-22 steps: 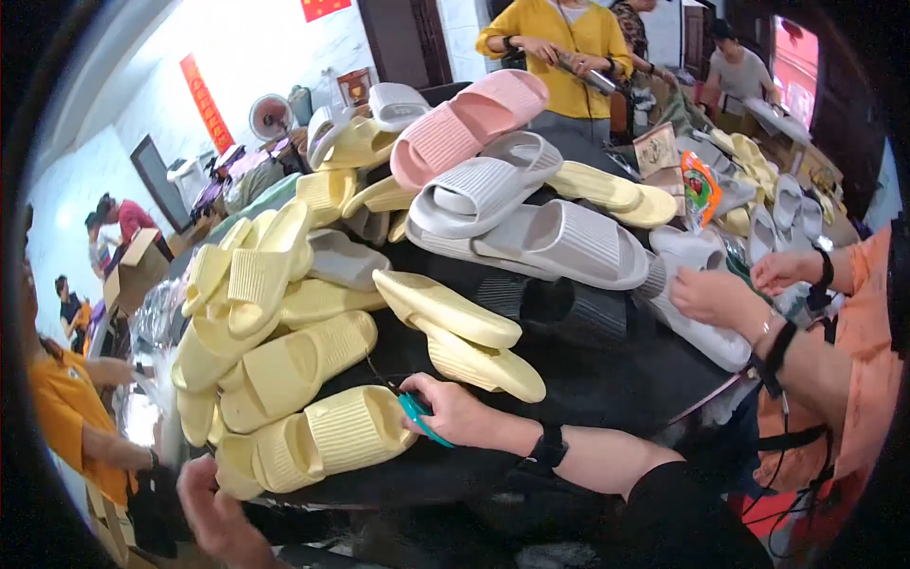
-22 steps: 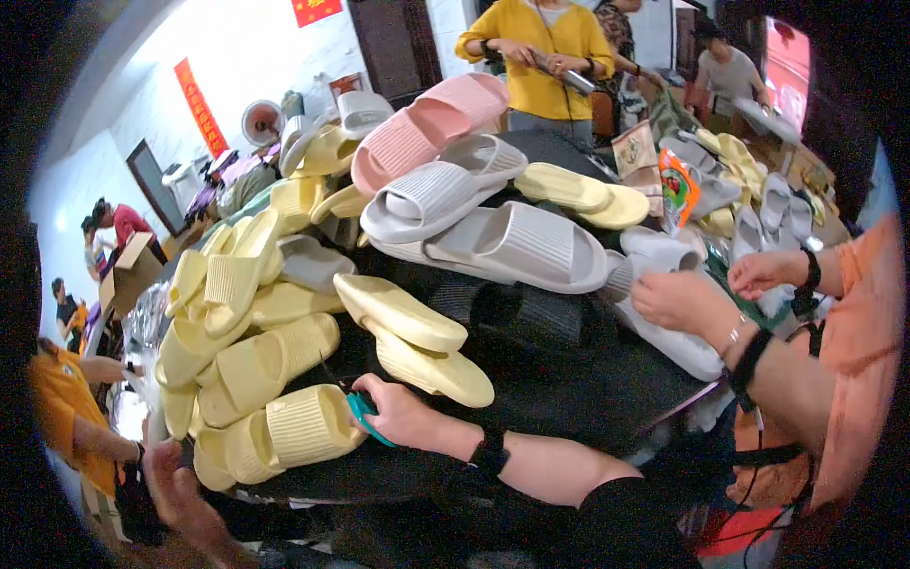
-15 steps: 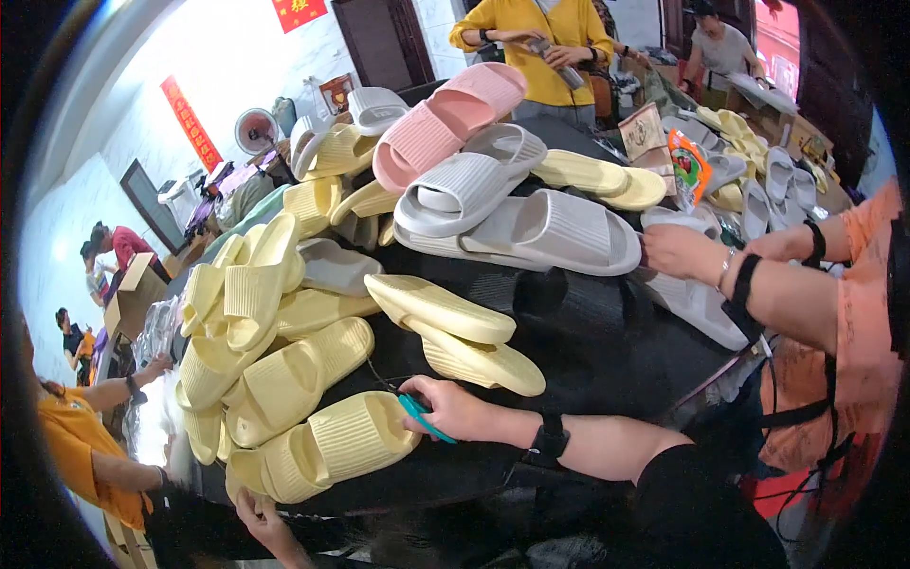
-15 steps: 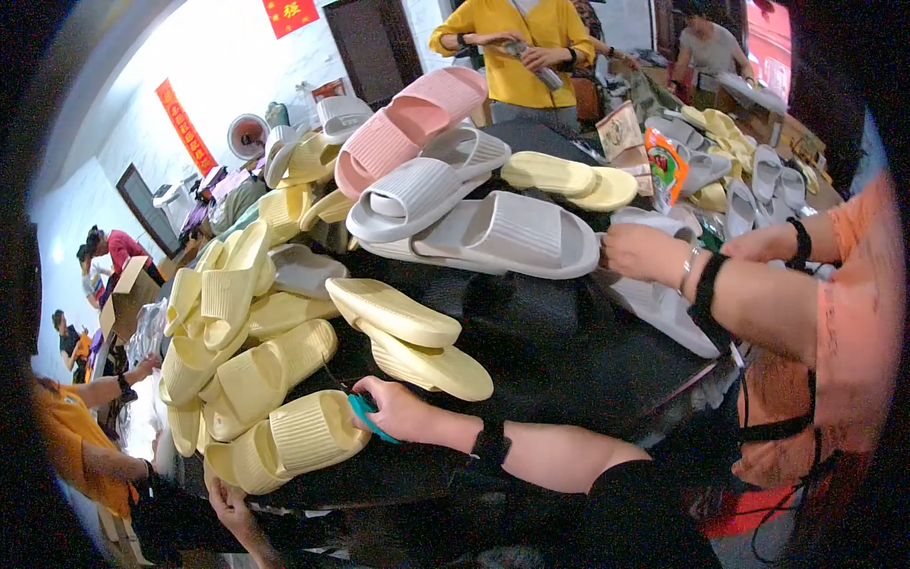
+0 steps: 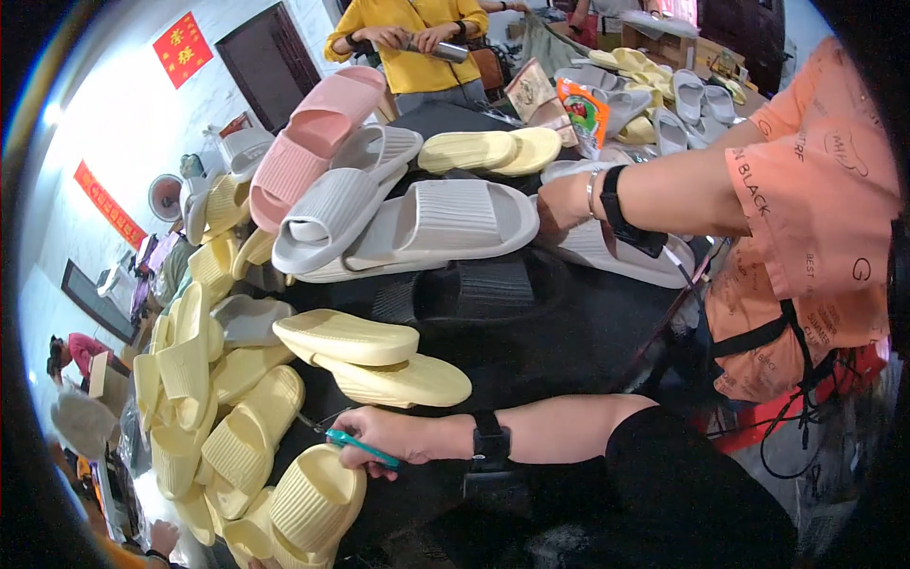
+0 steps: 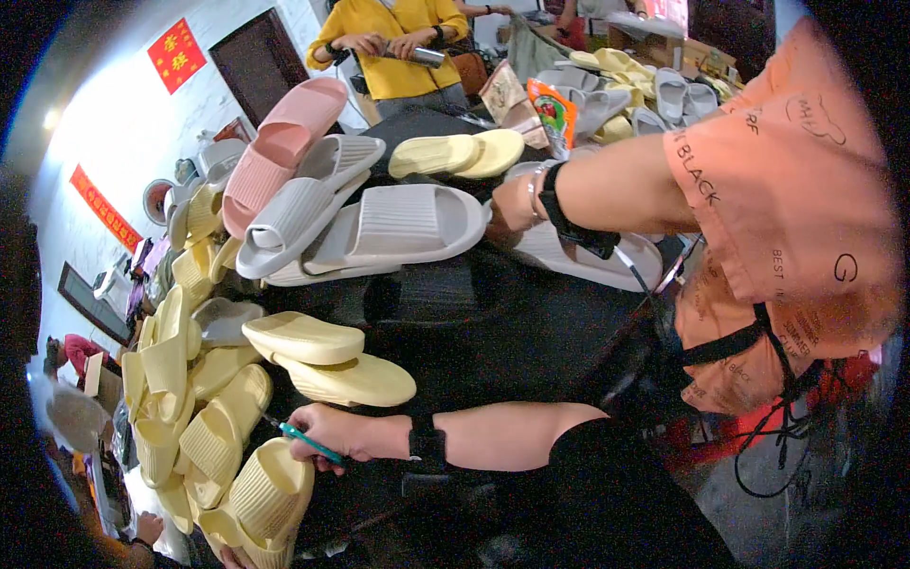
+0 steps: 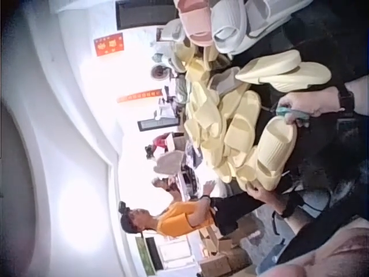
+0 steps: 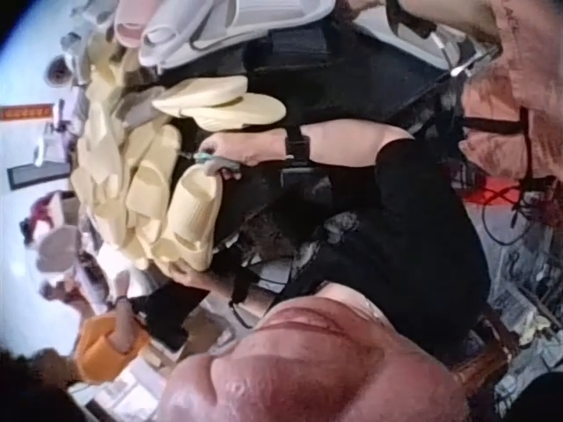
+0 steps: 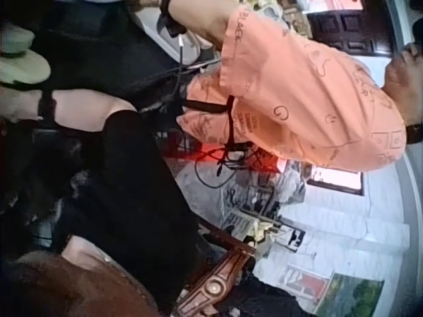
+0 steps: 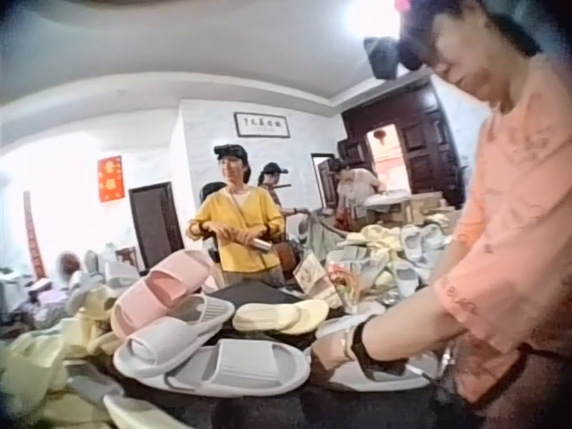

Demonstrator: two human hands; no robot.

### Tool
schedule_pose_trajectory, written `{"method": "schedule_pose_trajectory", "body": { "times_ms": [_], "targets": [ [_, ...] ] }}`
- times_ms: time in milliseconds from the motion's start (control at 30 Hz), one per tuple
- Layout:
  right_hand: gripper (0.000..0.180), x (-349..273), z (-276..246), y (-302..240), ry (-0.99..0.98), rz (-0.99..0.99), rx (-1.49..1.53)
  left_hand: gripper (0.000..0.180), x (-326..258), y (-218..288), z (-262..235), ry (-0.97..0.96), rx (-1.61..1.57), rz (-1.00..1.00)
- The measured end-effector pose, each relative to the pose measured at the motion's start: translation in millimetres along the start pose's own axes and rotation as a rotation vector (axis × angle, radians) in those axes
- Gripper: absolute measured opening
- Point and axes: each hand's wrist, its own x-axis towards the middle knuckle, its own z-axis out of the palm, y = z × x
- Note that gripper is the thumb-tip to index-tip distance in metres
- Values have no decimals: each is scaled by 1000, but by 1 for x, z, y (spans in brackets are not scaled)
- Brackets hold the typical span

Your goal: Trimming excess material and loose threads from manufactured slide sandals using scissors.

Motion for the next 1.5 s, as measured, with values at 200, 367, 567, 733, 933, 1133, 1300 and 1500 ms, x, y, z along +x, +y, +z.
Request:
{"method": "schedule_pose_trajectory", "body": {
  "times_ms": [200,367,567,733,933,1133,1300,1500],
  "targets": [
    [31,0,3,-1,27,-82,56,43,-31,13,-2,-96,-34,100],
    [41,0,-2,1,-44,-8,43,46,-37,4,-10,-211,-176,84],
    [29,0,-1,6,-98,21,44,46,-39,9,-11,-311,-447,-61],
    [28,14,-8,17,-37,-48,22,46,-37,13,-13,-364,-561,-252],
    [32,6,-7,4,13,-58,15,46,-30,17,-17,-311,-613,-534],
    [28,0,3,0,-42,-117,180,46,-28,30,-38,-287,-602,-681],
    [26,-5,3,-3,-28,-85,209,45,-33,44,-56,-478,-482,-688],
    [36,-5,3,-6,-103,-107,244,43,-29,25,-80,-548,-755,-675]
  ]
}}
